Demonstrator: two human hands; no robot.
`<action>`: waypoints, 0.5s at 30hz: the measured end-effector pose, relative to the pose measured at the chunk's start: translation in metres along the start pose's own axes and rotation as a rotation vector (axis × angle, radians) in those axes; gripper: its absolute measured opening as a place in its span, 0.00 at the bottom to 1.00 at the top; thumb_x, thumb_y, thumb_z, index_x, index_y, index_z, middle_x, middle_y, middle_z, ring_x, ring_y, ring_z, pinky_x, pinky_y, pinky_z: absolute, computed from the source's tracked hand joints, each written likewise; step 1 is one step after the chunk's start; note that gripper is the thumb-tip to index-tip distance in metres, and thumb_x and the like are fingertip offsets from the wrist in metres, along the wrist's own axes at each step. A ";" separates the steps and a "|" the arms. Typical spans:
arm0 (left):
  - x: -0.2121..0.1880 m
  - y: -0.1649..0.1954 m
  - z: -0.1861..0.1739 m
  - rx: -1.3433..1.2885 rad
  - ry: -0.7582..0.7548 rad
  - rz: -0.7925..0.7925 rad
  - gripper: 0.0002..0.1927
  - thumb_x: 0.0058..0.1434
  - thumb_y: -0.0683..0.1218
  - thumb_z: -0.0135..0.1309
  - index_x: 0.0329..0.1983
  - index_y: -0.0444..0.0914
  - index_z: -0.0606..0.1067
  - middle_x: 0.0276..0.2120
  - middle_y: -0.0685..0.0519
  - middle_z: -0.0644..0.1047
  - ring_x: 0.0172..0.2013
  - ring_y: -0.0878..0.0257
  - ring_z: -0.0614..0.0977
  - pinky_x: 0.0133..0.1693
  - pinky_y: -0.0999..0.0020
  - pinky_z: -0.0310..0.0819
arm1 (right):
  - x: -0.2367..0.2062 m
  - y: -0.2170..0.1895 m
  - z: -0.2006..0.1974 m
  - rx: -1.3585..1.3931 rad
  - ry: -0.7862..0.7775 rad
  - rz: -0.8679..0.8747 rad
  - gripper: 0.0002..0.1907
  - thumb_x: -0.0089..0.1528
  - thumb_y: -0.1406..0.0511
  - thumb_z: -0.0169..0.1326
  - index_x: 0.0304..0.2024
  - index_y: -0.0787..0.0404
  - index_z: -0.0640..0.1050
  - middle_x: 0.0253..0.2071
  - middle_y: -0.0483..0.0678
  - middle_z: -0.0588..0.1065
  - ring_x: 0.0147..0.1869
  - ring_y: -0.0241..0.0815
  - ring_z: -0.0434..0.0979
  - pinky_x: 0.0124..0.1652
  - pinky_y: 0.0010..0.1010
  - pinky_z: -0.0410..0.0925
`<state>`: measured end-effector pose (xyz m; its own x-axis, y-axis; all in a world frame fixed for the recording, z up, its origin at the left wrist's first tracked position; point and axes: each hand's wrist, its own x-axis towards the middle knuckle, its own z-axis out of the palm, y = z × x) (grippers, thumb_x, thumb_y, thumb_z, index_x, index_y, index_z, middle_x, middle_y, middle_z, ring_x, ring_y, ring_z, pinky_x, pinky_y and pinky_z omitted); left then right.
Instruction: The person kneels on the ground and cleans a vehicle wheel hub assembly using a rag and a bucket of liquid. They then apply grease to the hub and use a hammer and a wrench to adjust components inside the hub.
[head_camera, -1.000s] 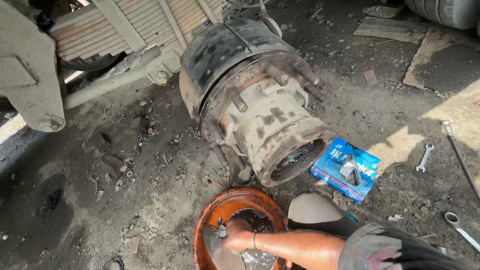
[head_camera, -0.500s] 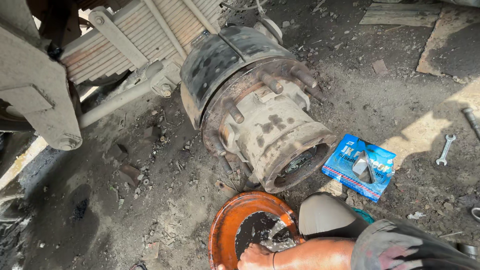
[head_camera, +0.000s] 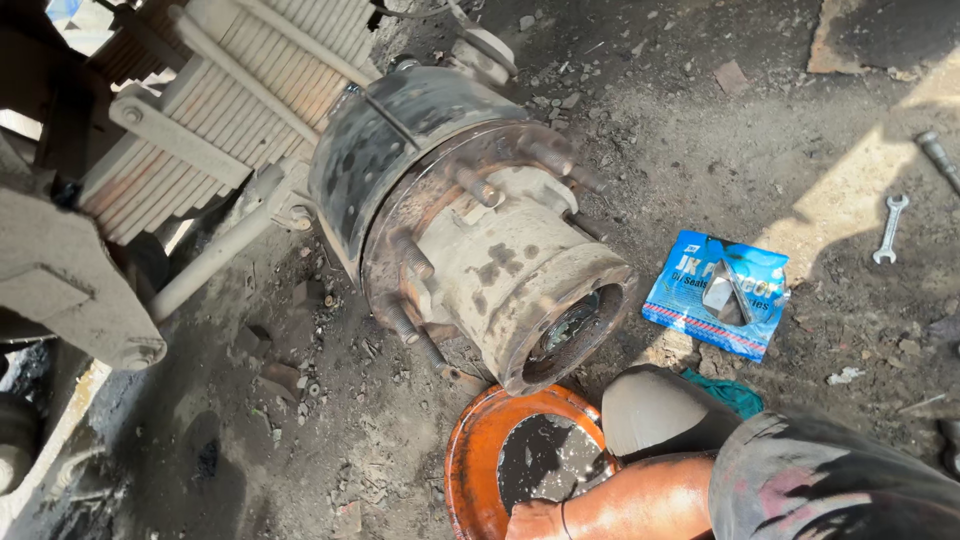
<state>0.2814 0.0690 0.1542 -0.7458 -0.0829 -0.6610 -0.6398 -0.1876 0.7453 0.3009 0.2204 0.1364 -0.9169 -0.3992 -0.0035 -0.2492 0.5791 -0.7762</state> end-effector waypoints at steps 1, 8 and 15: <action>0.001 0.007 0.008 0.009 -0.005 -0.002 0.05 0.62 0.46 0.53 0.38 0.39 0.76 0.27 0.53 0.76 0.24 0.62 0.74 0.26 0.67 0.69 | 0.003 0.002 -0.009 0.016 0.002 0.006 0.32 0.59 0.47 0.60 0.45 0.71 0.75 0.43 0.66 0.76 0.49 0.62 0.77 0.48 0.46 0.69; -0.008 0.007 0.045 0.050 -0.044 -0.042 0.05 0.62 0.45 0.54 0.39 0.41 0.76 0.27 0.54 0.75 0.23 0.62 0.73 0.25 0.68 0.68 | 0.007 0.029 -0.022 0.131 0.000 0.072 0.42 0.59 0.42 0.61 0.50 0.76 0.73 0.48 0.71 0.74 0.53 0.65 0.76 0.52 0.46 0.69; -0.051 -0.043 -0.040 0.070 -0.159 -0.053 0.05 0.61 0.45 0.55 0.40 0.43 0.76 0.27 0.54 0.75 0.23 0.62 0.72 0.24 0.68 0.68 | -0.006 0.019 0.012 0.331 0.215 0.138 0.50 0.71 0.39 0.55 0.60 0.86 0.64 0.58 0.80 0.66 0.63 0.71 0.67 0.60 0.49 0.63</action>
<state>0.3543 0.0425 0.1517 -0.7272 0.0819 -0.6815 -0.6861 -0.1183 0.7179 0.3060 0.2252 0.1138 -0.9876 -0.1558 -0.0170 -0.0380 0.3428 -0.9386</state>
